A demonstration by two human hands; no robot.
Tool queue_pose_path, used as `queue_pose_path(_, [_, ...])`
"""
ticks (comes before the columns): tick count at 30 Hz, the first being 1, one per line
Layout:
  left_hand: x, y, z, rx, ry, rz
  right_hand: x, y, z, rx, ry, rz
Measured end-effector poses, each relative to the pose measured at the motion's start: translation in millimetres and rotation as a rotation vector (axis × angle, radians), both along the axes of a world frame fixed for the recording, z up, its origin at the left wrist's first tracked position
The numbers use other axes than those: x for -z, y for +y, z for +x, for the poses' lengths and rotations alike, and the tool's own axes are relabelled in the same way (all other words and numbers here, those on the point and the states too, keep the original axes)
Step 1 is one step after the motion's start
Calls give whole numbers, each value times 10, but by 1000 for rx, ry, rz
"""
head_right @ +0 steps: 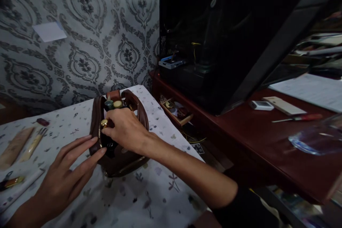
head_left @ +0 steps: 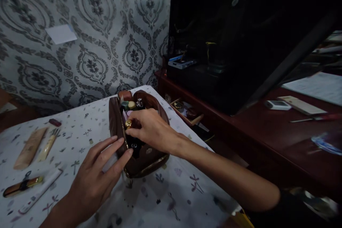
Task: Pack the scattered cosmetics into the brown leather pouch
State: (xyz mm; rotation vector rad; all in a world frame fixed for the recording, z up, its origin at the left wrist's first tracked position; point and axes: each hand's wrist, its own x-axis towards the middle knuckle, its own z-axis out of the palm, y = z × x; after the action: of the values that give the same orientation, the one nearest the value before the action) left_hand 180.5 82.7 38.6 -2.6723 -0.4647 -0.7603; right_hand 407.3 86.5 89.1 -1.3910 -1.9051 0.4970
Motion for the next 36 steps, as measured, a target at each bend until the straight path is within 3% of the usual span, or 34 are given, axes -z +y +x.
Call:
queue_pose_path(13, [29,20,-12,15,12,12,77,25,21,-84,-15,-19])
queue_pose_path(18, [36,12,-13,-7,2,2,-41,-6,131,-14,69,40])
queue_pose_path(23, [22,12,-8,6,3,23,-200,20,276,68,-47,77])
queue_pose_path(27, [13,23,-36,11,51,64,-220,44,293,108,-152,40])
queue_pose_path(36, [48,66,-40,18,47,52,-142,152,154,2,-255,-24])
